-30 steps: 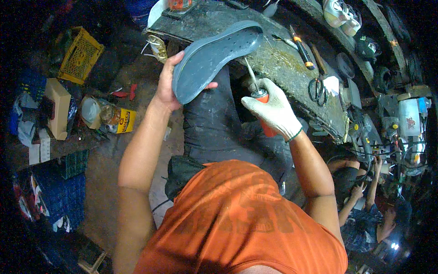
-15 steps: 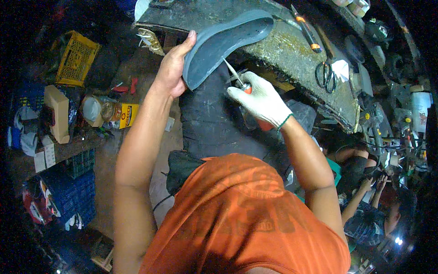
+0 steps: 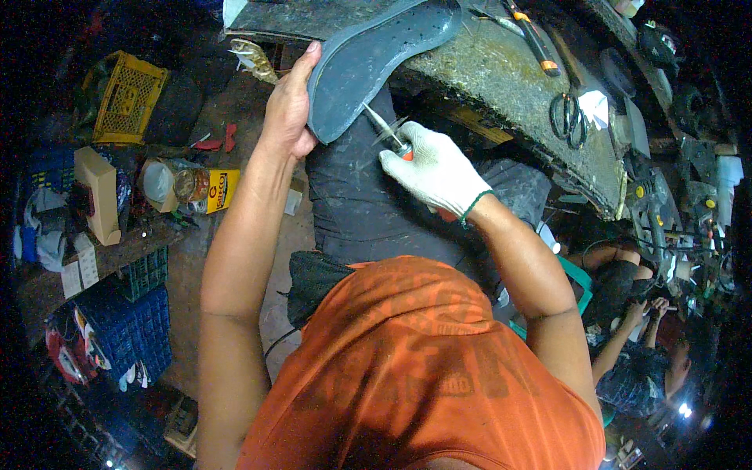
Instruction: The person uses a red-handled awl to repeatedly puncture and scrape the sole of a white slip-on shoe, then switches to a grey shoe sole and continues the same puncturing and scraping motions. The work is performed while seated on the floor with the workbench between the legs.
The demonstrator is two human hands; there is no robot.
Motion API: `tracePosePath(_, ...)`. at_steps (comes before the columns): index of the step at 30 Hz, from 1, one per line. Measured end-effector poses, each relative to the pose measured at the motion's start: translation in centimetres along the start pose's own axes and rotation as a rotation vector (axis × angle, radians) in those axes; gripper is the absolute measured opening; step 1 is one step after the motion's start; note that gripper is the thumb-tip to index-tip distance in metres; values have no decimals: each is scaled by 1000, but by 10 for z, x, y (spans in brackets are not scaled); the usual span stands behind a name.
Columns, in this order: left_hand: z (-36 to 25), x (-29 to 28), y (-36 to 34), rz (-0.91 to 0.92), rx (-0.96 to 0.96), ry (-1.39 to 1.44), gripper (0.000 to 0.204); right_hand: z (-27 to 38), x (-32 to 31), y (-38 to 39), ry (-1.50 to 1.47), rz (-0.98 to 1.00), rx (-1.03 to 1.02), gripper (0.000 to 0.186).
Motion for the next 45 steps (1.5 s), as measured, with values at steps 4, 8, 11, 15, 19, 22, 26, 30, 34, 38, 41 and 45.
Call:
tracePosePath(4,2,-3,0,6,17,17,51,8,6,3,83,-1,-24,43)
tracePosePath(8,3,-1,0,48,25,48,52,16,17,8,119,48,-34,43)
tracePosePath(11,3,-1,3,69,24,63,55,20,20,11,113,64,-35,43)
tracePosePath(15,1,-2,4,60,48,73,58,16,8,8,127,13,-26,41)
tracePosePath(19,6,3,0,138,26,90,64,18,11,9,166,24,-69,42)
tracePosePath(22,7,-1,-2,137,15,68,67,21,14,10,192,31,-69,42)
tracePosePath(26,7,-3,-1,116,65,35,67,26,6,8,200,8,-79,42)
tracePosePath(30,7,1,3,144,84,109,69,28,16,17,198,51,-56,41)
tracePosePath(34,4,4,12,174,144,93,71,34,27,25,210,75,-62,39)
tracePosePath(38,6,3,15,163,157,87,73,37,21,25,227,65,-95,40)
tracePosePath(41,5,4,17,164,175,103,73,31,12,21,205,29,-58,40)
tracePosePath(45,5,5,23,170,203,159,72,31,19,23,238,49,-69,40)
Point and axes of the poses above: each hand's wrist, its own y-axis away from the middle knuckle, its own x-axis out of the palm, z = x × y, the point moved 10 cm from there along -y, towards the middle knuckle, and after that the axes turned 2 degrees about -x, right-handed, at the moved point
